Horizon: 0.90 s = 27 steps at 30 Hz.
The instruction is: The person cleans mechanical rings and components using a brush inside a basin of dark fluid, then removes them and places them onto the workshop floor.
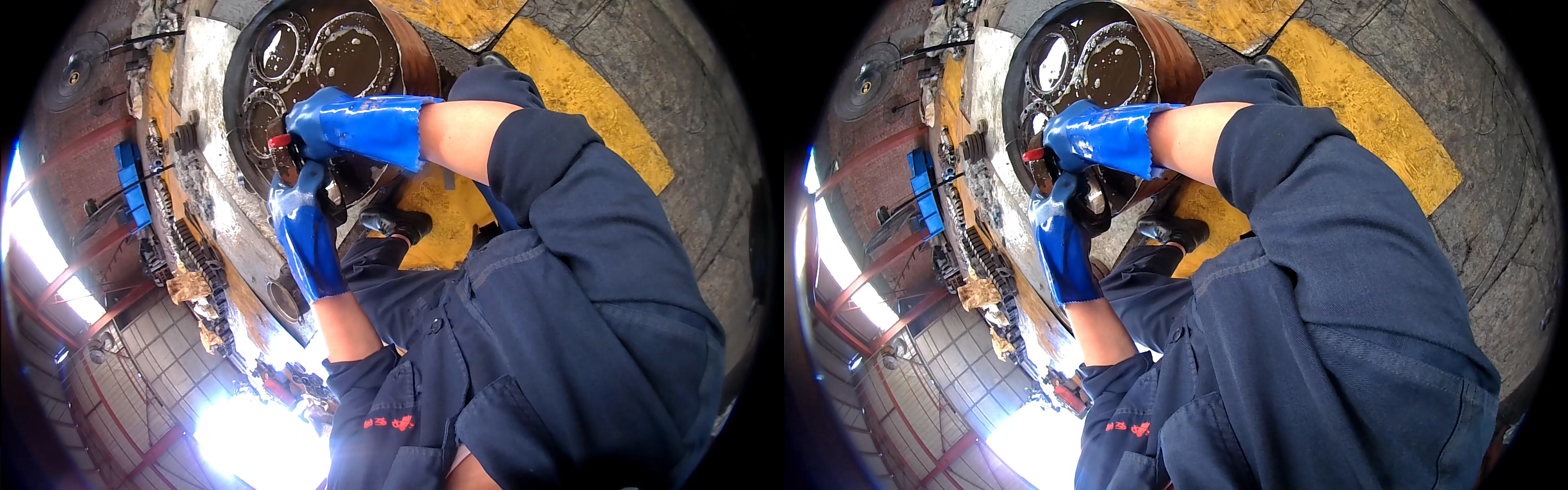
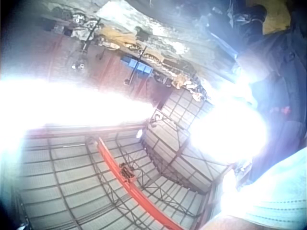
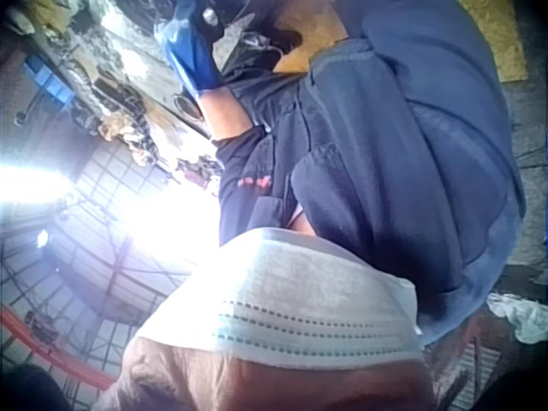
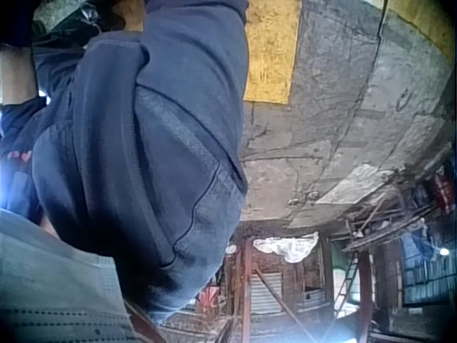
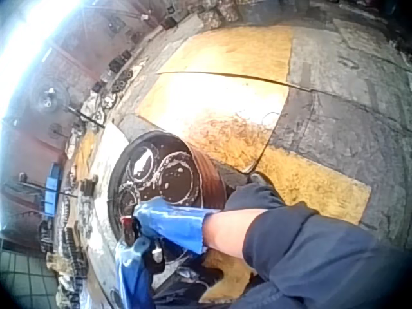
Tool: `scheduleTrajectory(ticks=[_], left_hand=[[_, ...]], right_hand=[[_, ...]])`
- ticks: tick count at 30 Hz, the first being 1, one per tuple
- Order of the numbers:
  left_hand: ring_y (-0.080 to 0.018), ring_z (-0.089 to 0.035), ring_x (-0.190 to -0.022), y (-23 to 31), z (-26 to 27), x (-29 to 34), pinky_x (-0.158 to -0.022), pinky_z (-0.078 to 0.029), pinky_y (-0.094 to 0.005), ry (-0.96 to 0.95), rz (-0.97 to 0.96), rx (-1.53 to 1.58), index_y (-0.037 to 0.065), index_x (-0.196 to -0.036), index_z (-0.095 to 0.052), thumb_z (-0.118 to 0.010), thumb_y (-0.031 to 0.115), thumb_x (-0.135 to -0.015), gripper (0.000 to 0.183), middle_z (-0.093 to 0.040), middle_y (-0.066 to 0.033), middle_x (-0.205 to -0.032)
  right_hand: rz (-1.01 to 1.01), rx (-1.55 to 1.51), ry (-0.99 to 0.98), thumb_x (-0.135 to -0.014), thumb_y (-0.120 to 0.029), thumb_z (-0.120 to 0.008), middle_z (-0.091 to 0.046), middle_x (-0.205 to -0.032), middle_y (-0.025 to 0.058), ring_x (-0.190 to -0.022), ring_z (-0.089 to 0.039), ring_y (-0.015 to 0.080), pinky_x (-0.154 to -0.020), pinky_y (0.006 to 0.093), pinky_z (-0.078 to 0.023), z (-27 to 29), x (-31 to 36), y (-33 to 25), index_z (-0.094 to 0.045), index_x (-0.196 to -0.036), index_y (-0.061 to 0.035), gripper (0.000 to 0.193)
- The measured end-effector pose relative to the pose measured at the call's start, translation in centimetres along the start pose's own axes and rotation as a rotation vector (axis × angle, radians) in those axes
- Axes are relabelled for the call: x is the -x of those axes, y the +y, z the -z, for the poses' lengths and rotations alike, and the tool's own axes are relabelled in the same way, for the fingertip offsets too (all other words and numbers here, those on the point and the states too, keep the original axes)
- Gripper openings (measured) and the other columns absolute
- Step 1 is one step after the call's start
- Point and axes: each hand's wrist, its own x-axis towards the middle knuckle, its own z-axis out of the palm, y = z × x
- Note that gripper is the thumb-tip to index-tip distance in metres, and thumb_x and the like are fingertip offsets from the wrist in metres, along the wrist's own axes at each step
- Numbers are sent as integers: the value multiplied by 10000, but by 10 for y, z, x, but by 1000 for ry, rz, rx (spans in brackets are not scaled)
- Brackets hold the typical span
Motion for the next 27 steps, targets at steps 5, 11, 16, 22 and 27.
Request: scheduleTrajectory(ticks=[5, 11, 16, 22, 27], left_hand=[[-158, -674, -865, 0, 1, 0, -806, -520, -291, 26, 8, -22, -10, -1196, -679, -748, 101, -919, 306, -739, -67, -1002], [-161, -676, -853, -3, 3, 0, -798, -523, -297, 6, -27, 24, -14, -1188, -682, -753, 113, -920, 304, -741, -69, -986], [-156, -676, -823, 10, 6, 4, -756, -508, -293, -20, 57, -40, -2, -1169, -695, -774, 150, -911, 310, -741, -63, -955], [-124, -672, -726, 9, 32, -11, -637, -514, -280, -77, 89, 48, 26, -1090, -733, -825, 167, -892, 260, -728, -34, -896], [-148, -700, -774, 17, 94, -42, -713, -553, -281, -203, 264, -156, 28, -1118, -725, -810, 116, -876, 271, -731, -32, -902]], right_hand=[[12, -11, 2, -780, -257, -724, -798, -1049, 67, -988, -772, 282, -837, 393, -623, 3, 2, -1, -832, -1034, -150, 297], [35, -11, 43, -775, -251, -727, -797, -1041, 79, -986, -771, 287, -841, 391, -622, -4, -2, 1, -828, -1015, -136, 284], [32, -19, 7, -773, -254, -723, -793, -1042, 87, -988, -768, 293, -845, 396, -621, -2, -2, 2, -823, -1020, -136, 292], [162, -77, 185, -795, -278, -727, -771, -958, 118, -923, -753, 350, -804, 441, -613, -20, 0, 10, -771, -972, -117, 243], [306, -117, 247, -826, -269, -755, -749, -911, 139, -875, -734, 386, -751, 468, -600, -26, 2, 3, -731, -920, -115, 182]])
